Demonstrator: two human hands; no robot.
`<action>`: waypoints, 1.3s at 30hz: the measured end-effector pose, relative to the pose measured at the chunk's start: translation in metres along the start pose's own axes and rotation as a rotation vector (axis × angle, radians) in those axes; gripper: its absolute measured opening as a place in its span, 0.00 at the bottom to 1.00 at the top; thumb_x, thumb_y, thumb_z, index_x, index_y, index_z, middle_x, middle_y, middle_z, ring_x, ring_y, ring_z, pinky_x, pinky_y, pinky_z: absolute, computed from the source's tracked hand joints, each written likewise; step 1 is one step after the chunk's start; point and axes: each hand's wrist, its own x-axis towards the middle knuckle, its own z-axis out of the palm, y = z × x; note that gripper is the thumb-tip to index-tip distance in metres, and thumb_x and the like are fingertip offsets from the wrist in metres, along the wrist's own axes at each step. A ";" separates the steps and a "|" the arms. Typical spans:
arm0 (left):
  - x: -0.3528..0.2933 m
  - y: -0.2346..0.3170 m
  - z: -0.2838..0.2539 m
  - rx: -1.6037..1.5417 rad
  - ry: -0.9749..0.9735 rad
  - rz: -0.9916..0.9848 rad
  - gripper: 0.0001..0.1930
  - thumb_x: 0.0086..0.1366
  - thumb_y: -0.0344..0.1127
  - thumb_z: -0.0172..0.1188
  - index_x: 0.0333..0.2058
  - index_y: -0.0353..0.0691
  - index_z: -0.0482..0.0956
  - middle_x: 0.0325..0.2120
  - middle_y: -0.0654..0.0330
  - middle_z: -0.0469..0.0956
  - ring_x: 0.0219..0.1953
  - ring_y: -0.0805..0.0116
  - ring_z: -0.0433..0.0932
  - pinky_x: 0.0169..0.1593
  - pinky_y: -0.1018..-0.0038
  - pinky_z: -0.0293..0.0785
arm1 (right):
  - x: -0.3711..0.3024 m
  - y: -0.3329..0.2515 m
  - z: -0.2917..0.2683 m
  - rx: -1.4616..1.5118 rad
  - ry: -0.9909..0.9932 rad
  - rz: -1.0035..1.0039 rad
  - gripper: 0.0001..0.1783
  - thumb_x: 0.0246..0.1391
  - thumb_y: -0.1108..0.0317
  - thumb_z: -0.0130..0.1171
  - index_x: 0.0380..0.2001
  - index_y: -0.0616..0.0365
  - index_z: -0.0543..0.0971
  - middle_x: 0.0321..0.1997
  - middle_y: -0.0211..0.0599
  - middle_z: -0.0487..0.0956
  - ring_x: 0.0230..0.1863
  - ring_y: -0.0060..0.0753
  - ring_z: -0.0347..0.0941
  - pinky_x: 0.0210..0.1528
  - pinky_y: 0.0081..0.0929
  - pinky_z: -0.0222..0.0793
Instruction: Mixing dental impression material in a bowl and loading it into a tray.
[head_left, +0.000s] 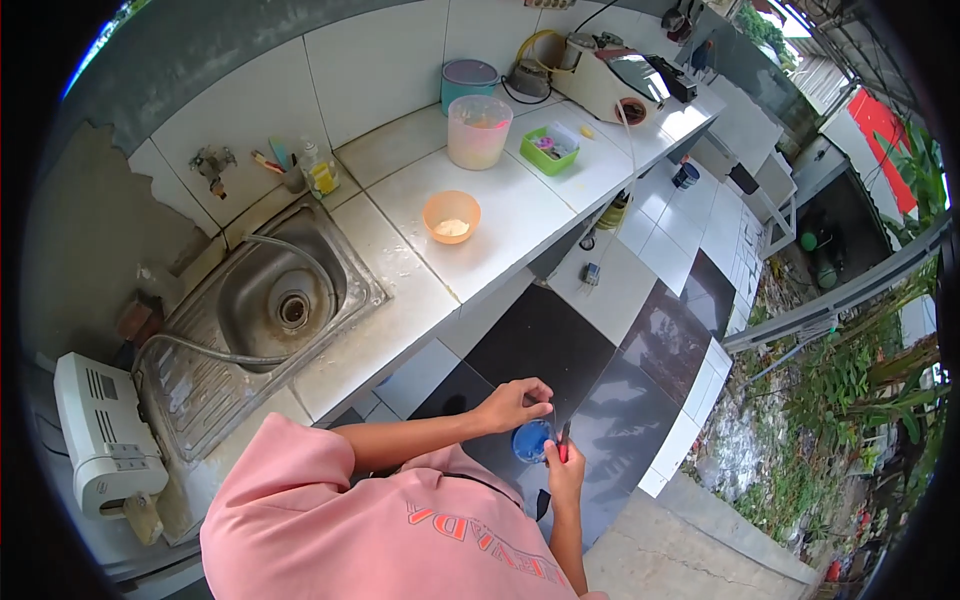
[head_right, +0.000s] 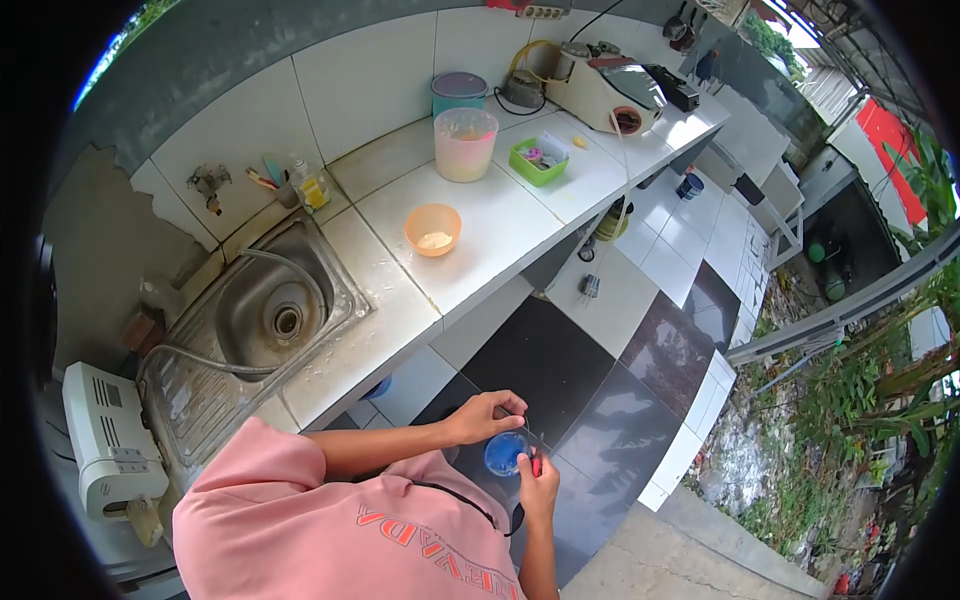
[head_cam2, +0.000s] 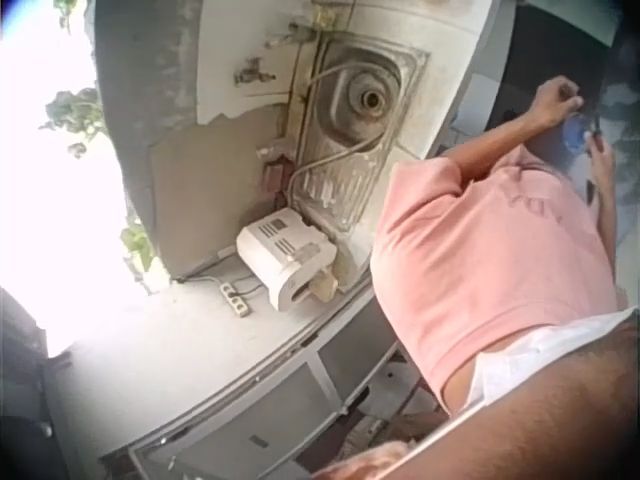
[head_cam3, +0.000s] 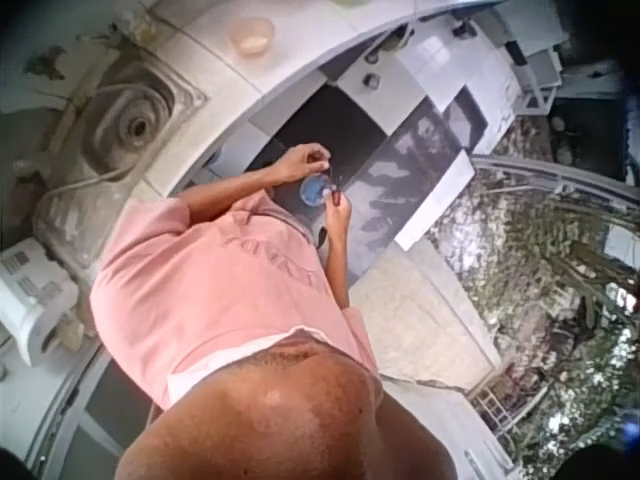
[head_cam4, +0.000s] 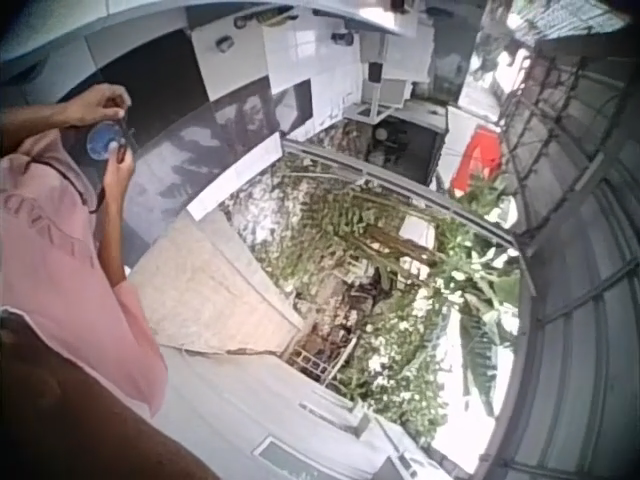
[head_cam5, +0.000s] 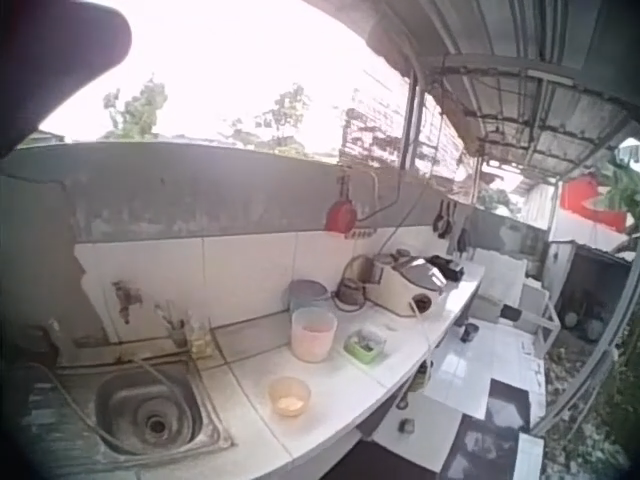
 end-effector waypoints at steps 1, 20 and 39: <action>0.018 0.004 -0.011 -0.119 0.084 -0.037 0.14 0.61 0.35 0.60 0.42 0.33 0.74 0.36 0.57 0.78 0.41 0.70 0.77 0.44 0.75 0.74 | 0.025 -0.011 0.001 0.003 -0.021 -0.010 0.18 0.53 0.61 0.61 0.38 0.67 0.77 0.24 0.30 0.74 0.26 0.19 0.67 0.30 0.22 0.65; 0.109 -0.017 -0.170 -1.822 0.462 -0.086 0.37 0.67 0.63 0.33 0.58 0.33 0.62 0.52 0.49 0.71 0.51 0.56 0.72 0.57 0.59 0.66 | 0.614 -0.164 0.065 -0.018 -0.109 0.004 0.09 0.55 0.62 0.59 0.29 0.55 0.75 0.20 0.25 0.70 0.17 0.16 0.63 0.17 0.15 0.58; 0.188 -0.002 -0.179 -1.993 1.093 0.183 0.53 0.51 0.82 0.30 0.63 0.42 0.56 0.57 0.43 0.63 0.60 0.45 0.62 0.62 0.49 0.56 | 0.715 -0.310 0.134 -0.402 -0.071 -0.991 0.18 0.59 0.62 0.51 0.49 0.58 0.73 0.51 0.42 0.72 0.52 0.43 0.68 0.55 0.38 0.61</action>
